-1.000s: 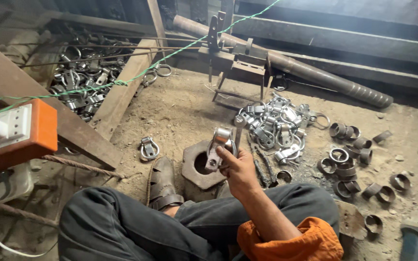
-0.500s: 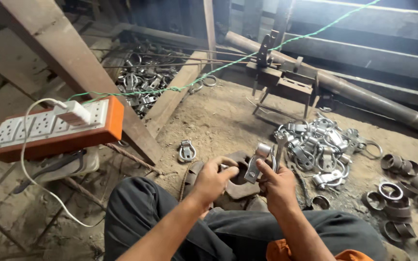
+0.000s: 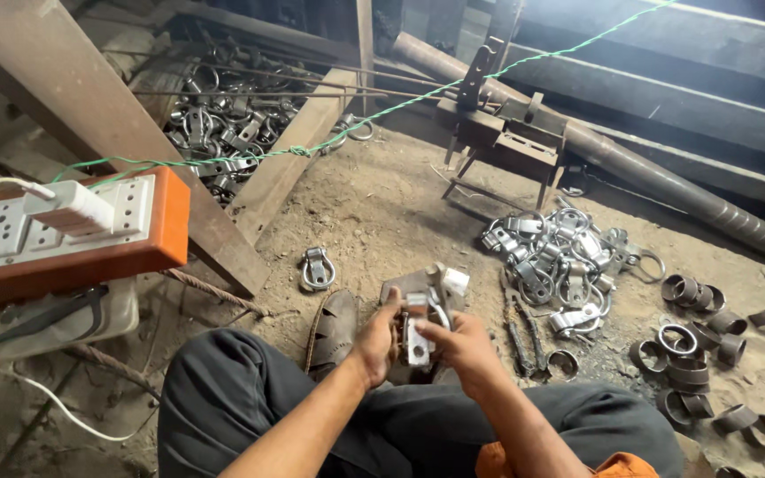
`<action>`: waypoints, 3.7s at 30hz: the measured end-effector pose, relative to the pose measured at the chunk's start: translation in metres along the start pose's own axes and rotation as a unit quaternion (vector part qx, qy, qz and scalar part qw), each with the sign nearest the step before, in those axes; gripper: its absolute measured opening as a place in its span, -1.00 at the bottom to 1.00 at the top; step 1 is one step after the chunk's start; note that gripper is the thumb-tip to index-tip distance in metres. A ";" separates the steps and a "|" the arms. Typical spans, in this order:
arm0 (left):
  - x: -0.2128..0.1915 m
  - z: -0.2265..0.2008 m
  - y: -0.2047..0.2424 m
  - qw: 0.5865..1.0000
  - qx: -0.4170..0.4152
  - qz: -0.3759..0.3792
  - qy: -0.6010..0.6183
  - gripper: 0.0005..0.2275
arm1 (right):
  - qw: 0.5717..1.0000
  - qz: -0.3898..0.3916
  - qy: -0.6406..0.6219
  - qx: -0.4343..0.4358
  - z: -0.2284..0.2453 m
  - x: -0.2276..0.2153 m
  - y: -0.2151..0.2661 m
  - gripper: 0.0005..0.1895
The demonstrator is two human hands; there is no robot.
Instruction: The person sits on the floor and assembles metal hardware components, specifically shackle-like parts. They use a wrench to tighten a bolt on the assembly and then place the finished part on a pile of similar items.
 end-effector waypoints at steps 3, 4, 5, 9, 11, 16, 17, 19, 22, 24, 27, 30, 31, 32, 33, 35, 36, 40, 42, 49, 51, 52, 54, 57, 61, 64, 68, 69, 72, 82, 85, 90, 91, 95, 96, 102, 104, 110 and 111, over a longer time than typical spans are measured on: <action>0.004 -0.002 -0.012 0.994 0.098 0.043 0.035 -0.53 | 0.997 0.008 0.066 -0.048 -0.007 0.018 -0.006 -0.81; -0.001 0.001 -0.019 0.994 0.109 -0.013 -0.008 -0.51 | 0.998 0.009 0.055 -0.028 -0.009 0.022 -0.008 -0.83; -0.004 0.004 -0.026 0.989 0.119 -0.066 -0.051 -0.49 | 0.999 0.007 0.044 -0.008 -0.010 0.025 -0.010 -0.85; -0.013 0.016 -0.043 0.962 0.167 -0.194 -0.097 -0.55 | 0.995 -0.009 0.094 -0.027 -0.015 0.029 -0.017 -0.84; -0.014 0.017 -0.047 0.961 0.156 -0.201 -0.106 -0.55 | 0.993 0.000 0.111 -0.050 -0.018 0.029 -0.023 -0.81; -0.018 0.013 -0.052 0.969 0.124 -0.210 -0.032 -0.56 | 0.973 -0.109 0.176 -0.099 -0.032 0.001 -0.058 -0.64; -0.020 0.013 -0.053 0.969 0.120 -0.217 -0.020 -0.57 | 0.969 -0.130 0.170 -0.123 -0.035 -0.006 -0.070 -0.64; -0.021 0.014 -0.055 0.965 0.121 -0.230 -0.017 -0.59 | 0.934 -0.185 0.231 -0.198 -0.047 -0.020 -0.085 -0.69; -0.020 0.014 -0.057 0.961 0.141 -0.235 -0.020 -0.62 | 0.835 -0.254 0.377 -0.310 -0.062 -0.033 -0.097 -0.75; -0.017 0.014 -0.057 0.962 0.156 -0.225 0.008 -0.65 | 0.802 -0.268 0.409 -0.344 -0.067 -0.034 -0.103 -0.76; -0.017 0.011 -0.053 0.958 0.157 -0.238 -0.042 -0.66 | 0.800 -0.274 0.461 -0.270 -0.071 -0.030 -0.106 -0.74; -0.018 0.008 -0.050 0.954 0.142 -0.258 -0.052 -0.67 | 0.787 -0.258 0.483 -0.284 -0.064 -0.017 -0.097 -0.67; -0.017 0.008 -0.051 0.956 0.146 -0.249 -0.043 -0.67 | 0.792 -0.250 0.481 -0.281 -0.059 -0.013 -0.094 -0.63; -0.017 0.008 -0.053 0.959 0.150 -0.239 -0.035 -0.66 | 0.797 -0.241 0.478 -0.278 -0.054 -0.009 -0.089 -0.59; -0.018 0.009 -0.055 0.961 0.154 -0.230 -0.026 -0.66 | 0.802 -0.232 0.476 -0.276 -0.047 -0.005 -0.084 -0.55; -0.020 0.013 -0.061 0.972 0.122 -0.201 -0.008 -0.65 | 0.812 -0.225 0.491 -0.219 -0.036 -0.001 -0.075 -0.52; -0.021 0.014 -0.063 0.977 0.106 -0.186 0.001 -0.64 | 0.816 -0.222 0.498 -0.191 -0.032 0.000 -0.071 -0.50; -0.013 0.003 -0.054 0.985 0.110 -0.112 0.074 -0.67 | 0.830 -0.232 0.429 -0.269 -0.019 0.006 -0.060 -0.61; -0.005 -0.008 -0.040 0.985 0.090 -0.066 0.130 -0.66 | 0.858 -0.217 0.388 -0.258 -0.024 0.007 -0.065 -0.70; 0.003 -0.030 -0.011 0.987 0.036 0.060 0.146 -0.55 | 0.997 0.030 0.068 0.009 -0.059 0.015 -0.059 -0.59; 0.001 -0.031 -0.013 0.980 0.049 0.075 0.176 -0.58 | 0.995 0.050 0.081 0.019 -0.059 0.014 -0.055 -0.73; -0.003 -0.031 -0.016 0.981 0.056 0.058 0.179 -0.60 | 0.997 0.047 0.067 0.003 -0.059 0.013 -0.054 -0.74; -0.011 -0.028 -0.027 0.981 0.068 0.023 0.183 -0.63 | 0.998 0.038 0.037 -0.026 -0.062 0.008 -0.056 -0.75; -0.022 -0.017 -0.047 0.979 0.127 0.008 0.159 -0.68 | 0.996 0.008 0.003 -0.088 -0.067 0.002 -0.060 -0.74; -0.021 -0.005 -0.051 0.982 0.109 -0.008 0.152 -0.72 | 0.939 -0.030 0.128 -0.319 -0.058 0.007 -0.051 -0.70; -0.015 -0.014 -0.028 0.990 0.072 -0.003 0.118 -0.71 | 0.945 -0.053 0.116 -0.300 -0.045 0.014 -0.032 -0.72; -0.021 -0.016 -0.010 0.994 0.008 -0.006 0.106 -0.63 | 0.930 -0.076 0.177 -0.314 -0.024 0.024 -0.001 -0.71; -0.024 -0.014 -0.012 0.993 0.004 -0.003 0.119 -0.59 | 0.923 -0.073 0.188 -0.328 -0.020 0.028 0.006 -0.70; -0.034 -0.006 -0.020 0.987 -0.033 0.009 0.156 -0.53 | 0.896 -0.048 0.218 -0.384 -0.009 0.041 0.028 -0.74; -0.004 -0.010 0.024 0.982 0.074 -0.131 0.110 -0.69 | 0.880 -0.146 0.214 -0.398 0.001 0.038 0.050 -0.68; 0.008 -0.010 0.041 0.981 0.099 -0.106 0.125 -0.82 | 0.892 -0.151 0.175 -0.388 0.007 0.031 0.064 -0.66; 0.005 -0.007 0.043 0.981 0.128 -0.119 0.078 -0.86 | 0.848 -0.154 0.241 -0.446 0.012 0.029 0.076 -0.68; 0.003 -0.006 0.041 0.982 0.129 -0.116 0.077 -0.85 | 0.851 -0.152 0.250 -0.435 0.011 0.029 0.075 -0.69; 0.002 -0.008 0.042 0.982 0.131 -0.115 0.068 -0.83 | 0.877 -0.138 0.228 -0.400 0.012 0.031 0.071 -0.70; 0.001 -0.008 0.045 0.983 0.129 -0.118 0.063 -0.83 | 0.886 -0.133 0.209 -0.391 0.010 0.032 0.072 -0.70; 0.004 -0.003 0.040 0.983 0.134 -0.125 0.008 -0.84 | 0.883 -0.088 0.189 -0.420 0.010 0.022 0.073 -0.72; 0.002 0.001 0.027 0.985 0.141 -0.100 0.005 -0.84 | 0.883 -0.109 0.266 -0.371 0.009 0.014 0.071 -0.72; -0.003 0.019 0.000 0.983 0.124 -0.062 -0.122 -0.86 | 0.879 -0.086 0.317 -0.344 -0.010 -0.028 0.074 -0.68; -0.001 0.021 -0.002 0.984 0.107 -0.046 -0.136 -0.87 | 0.895 -0.084 0.295 -0.325 -0.016 -0.034 0.070 -0.68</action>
Point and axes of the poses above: each hand's wrist, its own y-axis away from the middle knuckle, its own x-axis out of the palm, z = x × y, the point moved 3 cm from there along -y, towards the middle knuckle, and after that the axes turned 15 degrees about -z, right-handed, at the moved point
